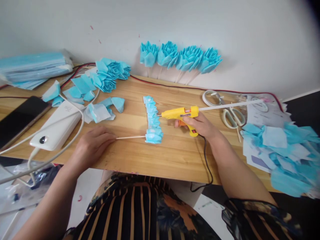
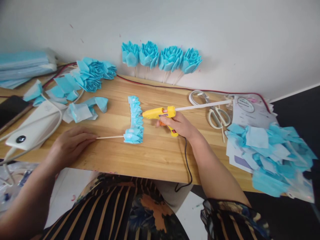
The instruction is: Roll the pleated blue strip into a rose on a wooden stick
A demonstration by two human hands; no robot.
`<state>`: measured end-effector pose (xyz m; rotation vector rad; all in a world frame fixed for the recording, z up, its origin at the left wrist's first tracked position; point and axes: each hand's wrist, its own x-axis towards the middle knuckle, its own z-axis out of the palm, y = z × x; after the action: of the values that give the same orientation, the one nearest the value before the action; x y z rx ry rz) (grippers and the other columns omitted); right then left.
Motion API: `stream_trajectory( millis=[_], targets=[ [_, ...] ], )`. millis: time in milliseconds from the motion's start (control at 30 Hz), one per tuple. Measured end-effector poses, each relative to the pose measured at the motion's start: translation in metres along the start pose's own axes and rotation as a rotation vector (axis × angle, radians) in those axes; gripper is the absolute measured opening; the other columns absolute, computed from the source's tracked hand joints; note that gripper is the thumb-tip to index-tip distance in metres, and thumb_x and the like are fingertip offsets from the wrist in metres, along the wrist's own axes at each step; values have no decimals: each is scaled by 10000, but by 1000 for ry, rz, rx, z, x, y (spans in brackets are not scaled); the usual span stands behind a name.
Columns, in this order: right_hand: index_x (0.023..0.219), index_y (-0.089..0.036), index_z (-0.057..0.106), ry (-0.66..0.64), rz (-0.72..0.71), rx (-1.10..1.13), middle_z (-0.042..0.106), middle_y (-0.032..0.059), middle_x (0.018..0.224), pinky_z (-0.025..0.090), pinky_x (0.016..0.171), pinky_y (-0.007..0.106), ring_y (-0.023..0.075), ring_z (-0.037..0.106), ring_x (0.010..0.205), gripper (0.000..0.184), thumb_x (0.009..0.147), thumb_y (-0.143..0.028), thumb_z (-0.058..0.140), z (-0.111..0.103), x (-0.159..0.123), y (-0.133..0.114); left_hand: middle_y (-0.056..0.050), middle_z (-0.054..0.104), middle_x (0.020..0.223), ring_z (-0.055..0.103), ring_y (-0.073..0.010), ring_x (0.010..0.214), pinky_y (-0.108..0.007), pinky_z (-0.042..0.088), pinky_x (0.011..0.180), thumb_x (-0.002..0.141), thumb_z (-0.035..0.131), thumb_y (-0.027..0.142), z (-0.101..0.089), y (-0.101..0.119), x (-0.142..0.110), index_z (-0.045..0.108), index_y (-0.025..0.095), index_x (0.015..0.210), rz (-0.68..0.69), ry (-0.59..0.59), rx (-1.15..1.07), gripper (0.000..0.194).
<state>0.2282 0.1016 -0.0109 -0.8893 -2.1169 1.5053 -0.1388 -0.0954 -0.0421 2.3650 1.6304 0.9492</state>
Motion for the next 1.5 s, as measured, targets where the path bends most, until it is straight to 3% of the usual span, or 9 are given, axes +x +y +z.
stream_trajectory(
  millis=[300,633,833,1133,1500],
  targets=[
    [824,-173,720,72,-15,-38,678,53,758,433,522,263,138,570,643,615,931,-757,563,19,4,7,-47,701,930,658,-204,844,-319,494,754,1057,550,275,1,-1,-3,737,223,998,-31,-10,-9,203],
    [738,-184,690,50,-103,-134,607,15,672,415,563,285,125,507,610,577,1006,-661,507,23,5,3,-48,700,947,662,-204,854,-327,496,759,1058,549,258,2,-3,-5,727,213,1007,-33,-21,-5,190],
    [707,-186,666,56,-97,-178,627,12,666,428,592,291,122,523,610,518,1021,-567,510,26,6,-2,-48,706,942,664,-205,860,-331,503,756,1075,523,304,3,-1,-4,727,223,994,-53,-12,1,234],
    [682,-188,657,56,-81,-233,575,-4,612,400,565,288,115,495,571,554,1021,-593,487,26,6,-1,-46,695,946,655,-201,852,-326,497,748,1067,538,261,2,0,-3,720,219,1009,-27,-8,3,196],
    [652,-189,636,73,-73,-221,561,-7,601,413,575,288,114,501,572,495,1007,-506,502,28,6,-3,-50,699,941,657,-210,853,-330,497,763,1068,536,285,2,0,-3,733,217,993,-43,-8,-8,222]
  ],
)
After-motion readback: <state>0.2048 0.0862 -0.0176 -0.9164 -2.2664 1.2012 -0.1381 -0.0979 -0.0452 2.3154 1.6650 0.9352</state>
